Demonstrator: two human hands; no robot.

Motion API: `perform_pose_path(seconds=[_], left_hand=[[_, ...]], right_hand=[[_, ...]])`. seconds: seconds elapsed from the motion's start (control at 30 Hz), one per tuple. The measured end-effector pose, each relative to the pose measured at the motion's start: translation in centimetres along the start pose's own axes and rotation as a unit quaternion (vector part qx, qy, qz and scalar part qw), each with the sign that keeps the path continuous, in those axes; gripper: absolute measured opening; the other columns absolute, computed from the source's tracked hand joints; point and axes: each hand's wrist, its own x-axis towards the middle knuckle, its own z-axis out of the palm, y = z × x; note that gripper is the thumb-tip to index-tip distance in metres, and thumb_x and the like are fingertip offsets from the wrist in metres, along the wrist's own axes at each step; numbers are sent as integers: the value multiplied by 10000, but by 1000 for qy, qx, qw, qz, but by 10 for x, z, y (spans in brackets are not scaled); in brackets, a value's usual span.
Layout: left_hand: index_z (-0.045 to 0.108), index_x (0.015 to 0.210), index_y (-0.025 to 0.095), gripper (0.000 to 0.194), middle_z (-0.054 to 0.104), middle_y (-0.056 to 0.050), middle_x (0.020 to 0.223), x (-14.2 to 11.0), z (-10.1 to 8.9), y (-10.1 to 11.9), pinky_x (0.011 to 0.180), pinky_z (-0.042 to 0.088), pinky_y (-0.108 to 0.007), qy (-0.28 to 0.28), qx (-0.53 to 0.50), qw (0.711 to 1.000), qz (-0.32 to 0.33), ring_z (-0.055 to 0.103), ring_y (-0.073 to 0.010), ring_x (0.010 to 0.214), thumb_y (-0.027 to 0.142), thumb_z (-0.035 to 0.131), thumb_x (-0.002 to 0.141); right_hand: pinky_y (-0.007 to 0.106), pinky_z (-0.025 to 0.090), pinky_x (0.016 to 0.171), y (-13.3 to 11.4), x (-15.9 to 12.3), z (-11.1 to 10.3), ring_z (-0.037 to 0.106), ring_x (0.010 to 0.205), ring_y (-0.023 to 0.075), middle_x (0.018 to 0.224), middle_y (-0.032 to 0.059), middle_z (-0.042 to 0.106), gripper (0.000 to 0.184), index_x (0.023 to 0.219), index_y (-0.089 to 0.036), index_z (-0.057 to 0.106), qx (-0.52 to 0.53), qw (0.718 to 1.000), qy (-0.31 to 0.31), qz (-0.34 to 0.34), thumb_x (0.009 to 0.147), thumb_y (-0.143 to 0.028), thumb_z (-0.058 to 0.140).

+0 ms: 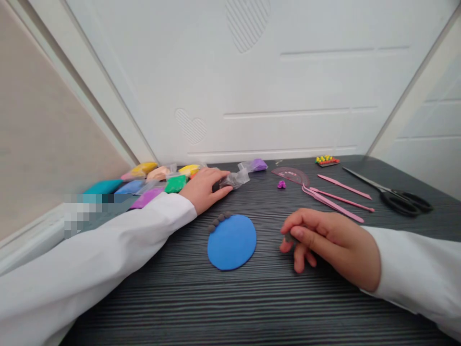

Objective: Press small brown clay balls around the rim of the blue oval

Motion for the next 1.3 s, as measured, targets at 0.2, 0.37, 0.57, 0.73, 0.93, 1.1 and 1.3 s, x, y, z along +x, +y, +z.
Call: perform_pose_path(seconds=[0.2,0.37,0.57,0.73,0.93,1.1,1.3], left_hand=[[481,1122,164,442,548,-79,1073,-2,-2,2,905,327,-350,11,-6,1000,1,455,-209,1010,430,399,779],[485,1108,182,414,539,-68,1085,-3,-2,2,913,329,-349,16,-9,1000,-5,449,-201,1030,426,386,788],[475,1116,176,420,524,-67,1124,-4,-2,2,923,325,-349,22,-11,1000,-16,437,-200,1057,425,384,790],[473,1120,172,421,525,-70,1121,-4,-3,3,899,344,-349,18,-15,999,-23,446,-209,1040,420,384,792],[481,1099,170,399,518,-75,1115,-4,-4,3,871,364,-340,31,-3,999,-25,457,-213,1011,408,390,791],[489,1081,160,379,522,-77,1099,-4,-4,2,904,341,-333,48,10,999,-10,441,-200,1032,389,391,796],[519,1026,147,346,528,-84,1087,-3,-2,0,928,325,-337,66,21,998,4,437,-191,1044,376,407,792]], right_hand=[[193,354,438,-5,0,-2,438,465,68,616,-20,557,218,850,-212,512,-81,994,67,-11,854,-344,338],[222,344,458,-10,-1,-1,403,516,101,570,-23,436,214,728,-226,482,-149,981,120,-14,820,-397,391],[249,397,508,-4,-2,-1,470,559,115,640,4,516,256,892,-238,508,-136,984,111,-41,866,-352,281],[280,448,708,5,-1,-4,541,719,103,1059,24,525,234,937,-261,535,-151,978,112,-96,832,-190,339],[223,414,408,-1,0,-1,530,453,84,788,8,611,215,980,-237,411,51,998,48,10,848,-378,316],[234,260,397,-9,-3,-5,328,395,82,424,-44,356,434,548,-202,420,-120,990,73,-27,818,-514,284],[247,299,495,-10,-3,-7,338,497,100,530,-28,350,417,569,-194,332,-163,977,110,-81,887,-378,136]])
